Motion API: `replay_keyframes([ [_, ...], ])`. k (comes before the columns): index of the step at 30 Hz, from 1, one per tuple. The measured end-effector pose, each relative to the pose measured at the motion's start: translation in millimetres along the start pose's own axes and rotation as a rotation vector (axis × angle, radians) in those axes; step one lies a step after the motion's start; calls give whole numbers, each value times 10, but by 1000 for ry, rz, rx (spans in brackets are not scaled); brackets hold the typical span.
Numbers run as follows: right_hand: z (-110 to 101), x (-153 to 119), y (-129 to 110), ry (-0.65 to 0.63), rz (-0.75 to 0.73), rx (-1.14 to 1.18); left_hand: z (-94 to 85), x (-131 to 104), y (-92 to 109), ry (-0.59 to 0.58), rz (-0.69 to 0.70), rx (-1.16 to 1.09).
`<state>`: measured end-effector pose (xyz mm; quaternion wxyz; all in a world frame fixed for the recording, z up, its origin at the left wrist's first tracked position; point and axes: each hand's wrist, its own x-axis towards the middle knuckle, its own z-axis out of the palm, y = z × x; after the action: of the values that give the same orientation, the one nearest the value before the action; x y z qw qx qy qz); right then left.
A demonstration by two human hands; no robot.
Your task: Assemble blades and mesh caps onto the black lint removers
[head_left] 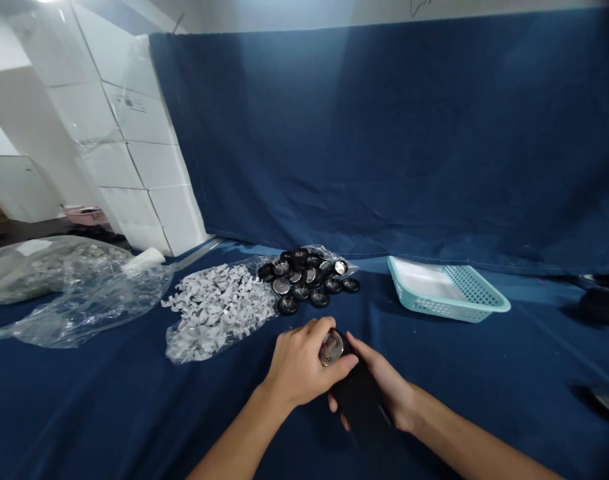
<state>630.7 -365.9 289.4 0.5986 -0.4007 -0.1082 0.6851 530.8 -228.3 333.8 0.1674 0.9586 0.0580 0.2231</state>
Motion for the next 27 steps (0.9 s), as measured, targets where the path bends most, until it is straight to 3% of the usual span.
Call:
replay_keyframes([
  [3,-2,31,31,0,38,4,13,-8,16,4,-1,45],
  [10,148,-37,-6,143,-12,-32,25,-13,88,0,-47,121],
  [20,145,-82,40,212,-71,-46,82,-18,112,-23,-107,42],
  [27,279,-171,25,268,-167,-62,85,-14,116,-19,-94,17],
])
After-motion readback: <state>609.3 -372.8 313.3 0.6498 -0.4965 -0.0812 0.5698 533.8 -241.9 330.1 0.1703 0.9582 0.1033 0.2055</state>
